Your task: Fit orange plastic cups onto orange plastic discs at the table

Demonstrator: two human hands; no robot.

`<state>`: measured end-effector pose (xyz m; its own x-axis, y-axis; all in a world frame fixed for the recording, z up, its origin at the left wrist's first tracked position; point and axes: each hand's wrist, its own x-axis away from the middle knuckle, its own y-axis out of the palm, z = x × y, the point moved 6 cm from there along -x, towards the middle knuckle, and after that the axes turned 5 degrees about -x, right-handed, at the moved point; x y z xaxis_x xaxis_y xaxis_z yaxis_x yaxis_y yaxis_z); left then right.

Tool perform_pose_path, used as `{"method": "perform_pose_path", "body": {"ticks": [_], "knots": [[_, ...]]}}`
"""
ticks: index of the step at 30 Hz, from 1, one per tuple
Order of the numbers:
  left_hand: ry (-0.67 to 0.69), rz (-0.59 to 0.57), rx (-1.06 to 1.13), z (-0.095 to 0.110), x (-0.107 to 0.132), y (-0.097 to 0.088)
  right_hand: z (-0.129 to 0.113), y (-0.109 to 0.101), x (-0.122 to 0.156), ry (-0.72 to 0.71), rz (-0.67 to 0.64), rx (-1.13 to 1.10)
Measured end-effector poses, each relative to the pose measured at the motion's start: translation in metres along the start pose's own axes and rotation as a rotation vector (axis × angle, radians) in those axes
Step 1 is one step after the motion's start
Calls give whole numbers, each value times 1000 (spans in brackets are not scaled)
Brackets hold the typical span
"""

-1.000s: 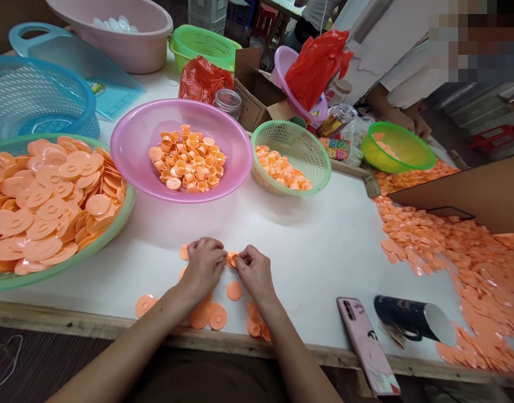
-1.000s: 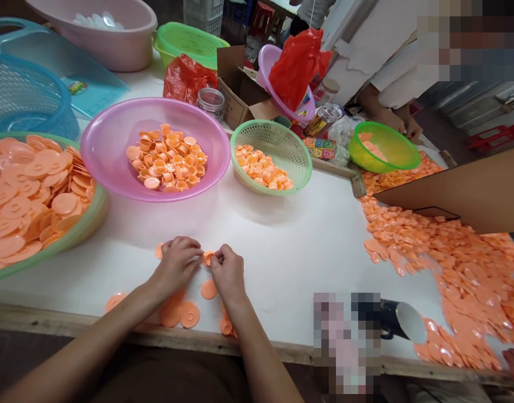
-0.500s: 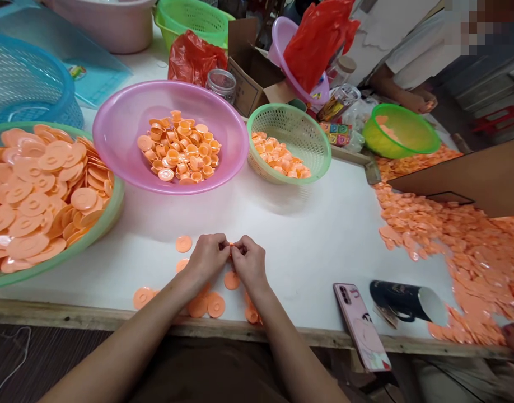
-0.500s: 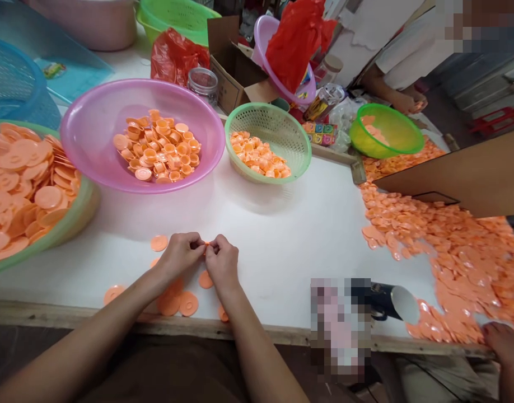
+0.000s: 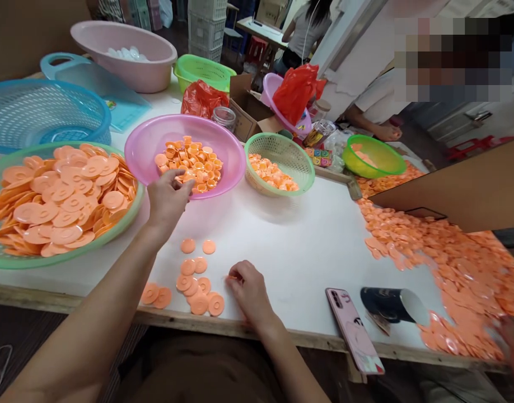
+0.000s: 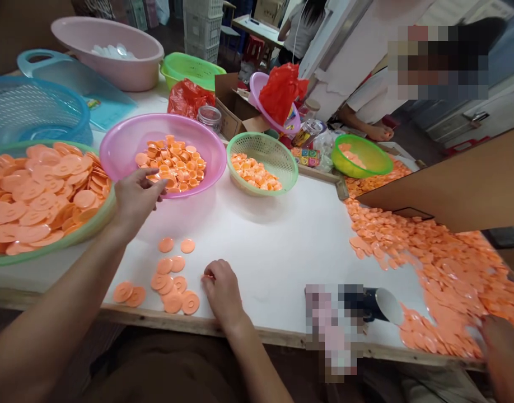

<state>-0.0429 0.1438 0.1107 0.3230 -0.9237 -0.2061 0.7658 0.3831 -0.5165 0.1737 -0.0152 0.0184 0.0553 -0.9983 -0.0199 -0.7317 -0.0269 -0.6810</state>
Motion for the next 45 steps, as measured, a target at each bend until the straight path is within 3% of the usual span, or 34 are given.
{"method": "perform_pose_path", "body": {"ticks": [2,3,6,8,11,16,21,25,28,32,39,45], "knots": [[55,-49,-4,-3,11,5,-1,0,-4,-61,57,-3],[103,-132,-10,-4,24,14,-2,-1,-5,-108,68,0],[239,-554,-38,-13,83,54,0,-10,3,-217,28,-9],[327,-777,-89,-21,123,77,10,-28,14,-154,72,5],[408,-913,-185,-30,157,97,36,-53,30,102,122,67],[375,-932,-291,-32,161,106,56,-49,36,360,-28,-36],[356,-947,-314,-33,161,107,53,-56,31,401,13,-80],[347,-893,-300,-39,161,108,52,-54,36,427,-88,-93],[355,-871,-269,-40,161,108,43,-46,30,349,-20,-142],[357,-857,-254,-38,161,106,23,-31,9,137,118,-72],[338,-869,-240,-35,157,103,5,-2,-2,-131,71,209],[75,-973,19,-34,143,109,5,0,1,-201,105,293]]}}
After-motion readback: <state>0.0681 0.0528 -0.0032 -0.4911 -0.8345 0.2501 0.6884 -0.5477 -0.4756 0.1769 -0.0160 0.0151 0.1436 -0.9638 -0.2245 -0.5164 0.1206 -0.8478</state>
